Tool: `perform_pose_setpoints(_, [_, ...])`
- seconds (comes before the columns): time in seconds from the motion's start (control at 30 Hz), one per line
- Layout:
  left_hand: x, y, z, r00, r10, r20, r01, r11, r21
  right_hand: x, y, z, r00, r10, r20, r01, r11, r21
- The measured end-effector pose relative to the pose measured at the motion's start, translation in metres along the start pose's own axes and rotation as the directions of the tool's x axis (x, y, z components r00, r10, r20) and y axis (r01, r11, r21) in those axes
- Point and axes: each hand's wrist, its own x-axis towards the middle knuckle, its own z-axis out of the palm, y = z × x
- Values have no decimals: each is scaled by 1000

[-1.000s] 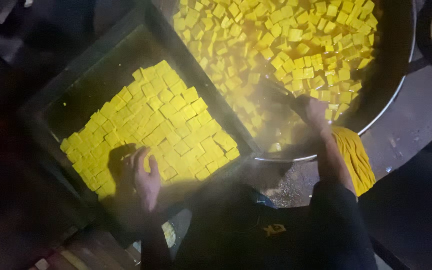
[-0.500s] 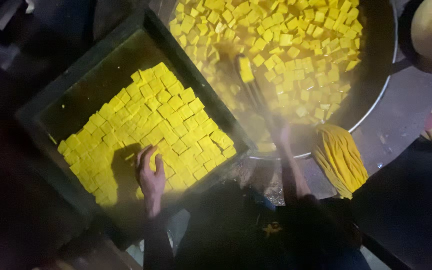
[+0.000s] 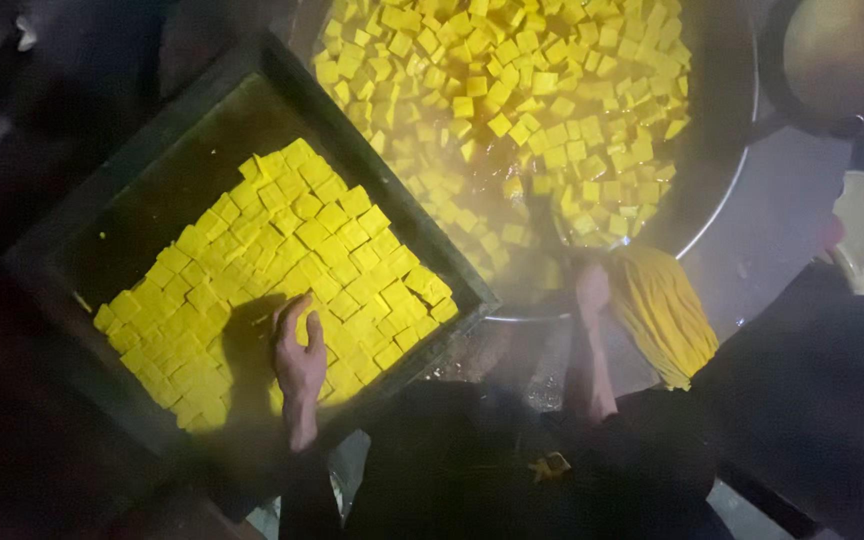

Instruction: The person uses a slotted spoon to scoop yellow cubed food from a large steaming pot and places it into a rectangular tray. The person repeatedly scoops and arranges the cubes in the tray.

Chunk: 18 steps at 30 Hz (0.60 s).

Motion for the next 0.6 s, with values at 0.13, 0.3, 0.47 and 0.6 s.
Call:
perform_pose_setpoints(0.13, [6, 2, 5, 998, 68, -14, -66, 996, 66, -9, -10, 19, 997, 59, -48, -55, 994, 94])
perform_pose_setpoints(0.3, [3, 2, 4, 1000, 12, 12, -13, 996, 88, -15, -17, 34, 995, 54, -85, -41, 988, 147])
perform_pose_setpoints(0.47, [8, -4, 8, 999, 35, 2, -35, 999, 2, 23, -44, 49, 985, -155, -81, 162, 982, 100])
perform_pose_setpoints(0.6, [7, -9, 11, 998, -28, 52, 30, 999, -30, 62, -68, 55, 929, -362, -78, 364, 931, 8])
